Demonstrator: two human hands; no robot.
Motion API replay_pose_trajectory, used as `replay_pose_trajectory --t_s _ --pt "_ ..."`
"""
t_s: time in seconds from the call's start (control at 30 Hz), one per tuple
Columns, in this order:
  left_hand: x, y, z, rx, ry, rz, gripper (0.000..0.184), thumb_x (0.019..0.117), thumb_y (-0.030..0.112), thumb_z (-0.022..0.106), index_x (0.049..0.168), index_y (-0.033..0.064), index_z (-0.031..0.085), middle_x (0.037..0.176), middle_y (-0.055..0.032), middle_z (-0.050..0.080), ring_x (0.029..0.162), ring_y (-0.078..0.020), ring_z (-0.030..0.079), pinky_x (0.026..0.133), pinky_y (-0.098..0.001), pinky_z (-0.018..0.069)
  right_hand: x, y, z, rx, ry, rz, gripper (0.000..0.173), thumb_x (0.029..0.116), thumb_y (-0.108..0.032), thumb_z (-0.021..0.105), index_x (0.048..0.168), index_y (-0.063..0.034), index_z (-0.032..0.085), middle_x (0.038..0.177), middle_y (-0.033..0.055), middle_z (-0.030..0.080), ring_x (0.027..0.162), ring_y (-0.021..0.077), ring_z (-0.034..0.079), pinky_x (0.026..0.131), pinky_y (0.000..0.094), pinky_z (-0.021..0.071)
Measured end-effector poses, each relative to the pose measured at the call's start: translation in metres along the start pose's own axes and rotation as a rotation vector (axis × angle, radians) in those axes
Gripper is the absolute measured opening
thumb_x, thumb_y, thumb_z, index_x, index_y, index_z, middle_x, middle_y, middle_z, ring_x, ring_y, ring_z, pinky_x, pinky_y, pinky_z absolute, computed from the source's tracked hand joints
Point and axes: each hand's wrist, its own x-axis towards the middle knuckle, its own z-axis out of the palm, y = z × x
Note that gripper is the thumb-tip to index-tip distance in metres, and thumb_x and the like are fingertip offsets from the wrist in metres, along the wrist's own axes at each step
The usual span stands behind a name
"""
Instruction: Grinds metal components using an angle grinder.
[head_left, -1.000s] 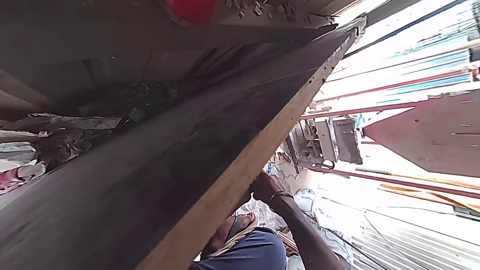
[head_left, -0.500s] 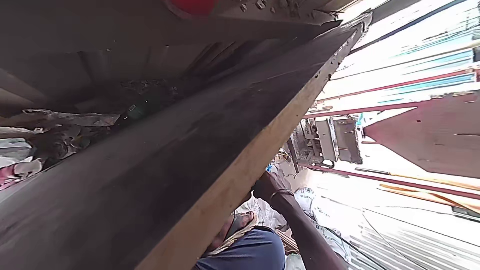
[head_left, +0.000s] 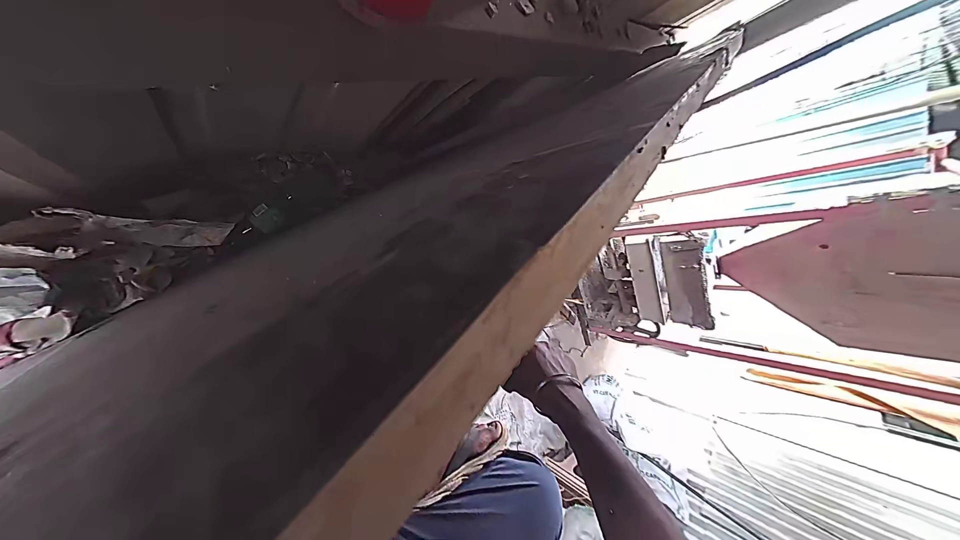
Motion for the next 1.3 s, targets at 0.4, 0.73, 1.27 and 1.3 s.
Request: replay_pose_trajectory --t_s 0.4,0.73,1.27,1.3 --pt "-0.063 0.039 0.022 -0.042 0.048 -0.013 0.026 0.1029 0.014 0.055 0.125 -0.0006 0.056 0.11 -0.016 0.06 0.093 -0.0219 0.058 0.082 -0.039 0.0497 0.0 0.0 -0.001 0.041 -0.001 0.008 0.063 0.0814 -0.046 0.077 0.134 -0.0144 0.062 0.121 0.0162 0.072 0.113 0.0374 0.069 0.093 0.0628 0.0519" --pt "-0.063 0.037 0.017 0.014 0.023 -0.043 0.023 0.1037 0.017 0.051 0.118 0.0003 0.059 0.105 -0.0141 0.061 0.09 -0.0209 0.059 0.079 -0.0395 0.0504 0.009 0.008 0.018 -0.006 0.036 -0.012 0.071 0.0717 -0.047 0.08 0.132 -0.0139 0.061 0.115 0.0163 0.074 0.107 0.0382 0.071 0.088 0.0637 0.0533" --pt "-0.063 0.033 0.013 -0.015 0.029 -0.049 0.023 0.1037 0.016 0.052 0.118 -0.0017 0.058 0.103 -0.0145 0.061 0.088 -0.0201 0.058 0.079 -0.0384 0.0502 -0.025 -0.01 -0.009 -0.018 -0.084 0.04 0.069 0.0837 -0.041 0.075 0.142 -0.011 0.053 0.127 0.0186 0.069 0.117 0.0384 0.068 0.094 0.0614 0.0519" --pt "-0.063 0.035 0.013 -0.019 0.034 -0.044 0.025 0.1038 0.016 0.053 0.121 -0.0017 0.057 0.105 -0.0148 0.061 0.09 -0.0202 0.058 0.081 -0.0384 0.05 -0.031 -0.013 -0.019 -0.004 -0.105 0.041 0.064 0.089 -0.042 0.071 0.142 -0.0106 0.053 0.13 0.019 0.068 0.12 0.0379 0.066 0.096 0.0609 0.0508"
